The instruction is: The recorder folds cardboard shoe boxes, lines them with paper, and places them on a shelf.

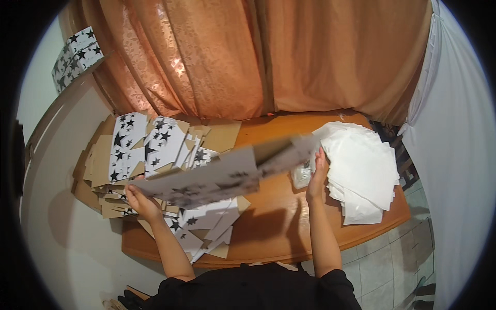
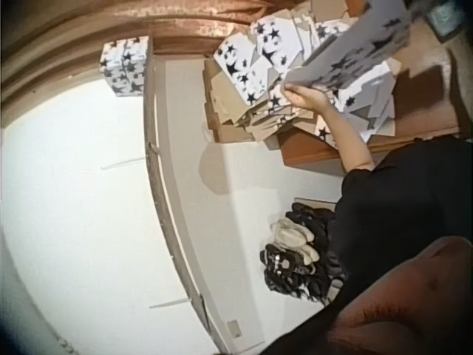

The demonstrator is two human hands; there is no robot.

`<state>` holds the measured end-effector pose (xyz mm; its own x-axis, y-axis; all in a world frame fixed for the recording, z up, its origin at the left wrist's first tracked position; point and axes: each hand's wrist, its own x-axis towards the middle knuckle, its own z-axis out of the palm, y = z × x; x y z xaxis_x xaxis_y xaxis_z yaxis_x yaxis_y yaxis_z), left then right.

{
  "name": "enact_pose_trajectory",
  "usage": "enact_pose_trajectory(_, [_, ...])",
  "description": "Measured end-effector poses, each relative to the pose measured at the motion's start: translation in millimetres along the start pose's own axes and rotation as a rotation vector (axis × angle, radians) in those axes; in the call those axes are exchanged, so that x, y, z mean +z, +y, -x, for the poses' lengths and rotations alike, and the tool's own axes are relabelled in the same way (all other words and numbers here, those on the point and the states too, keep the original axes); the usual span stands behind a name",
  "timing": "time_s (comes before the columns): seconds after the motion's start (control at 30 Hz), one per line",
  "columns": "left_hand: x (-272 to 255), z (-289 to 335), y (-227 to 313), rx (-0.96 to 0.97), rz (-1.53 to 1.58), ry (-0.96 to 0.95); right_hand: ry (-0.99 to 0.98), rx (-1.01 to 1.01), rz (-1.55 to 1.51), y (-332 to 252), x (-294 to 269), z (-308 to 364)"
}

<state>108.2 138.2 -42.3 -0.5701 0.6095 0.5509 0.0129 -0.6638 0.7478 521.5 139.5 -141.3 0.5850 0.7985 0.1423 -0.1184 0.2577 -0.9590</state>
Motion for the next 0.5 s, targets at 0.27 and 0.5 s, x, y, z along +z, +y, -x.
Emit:
enact_pose_trajectory(0.27, [13.3, 75.7, -8.7, -0.236, 0.149, -0.251, -0.001, 0.268, -0.453, 2.6, -62.1, 24.1])
enact_pose_trajectory(0.5, [-4.6, 81.0, -3.3, -0.425, 0.218, -0.344, -0.119, 0.273, -0.402, 39.7, -73.1, 11.9])
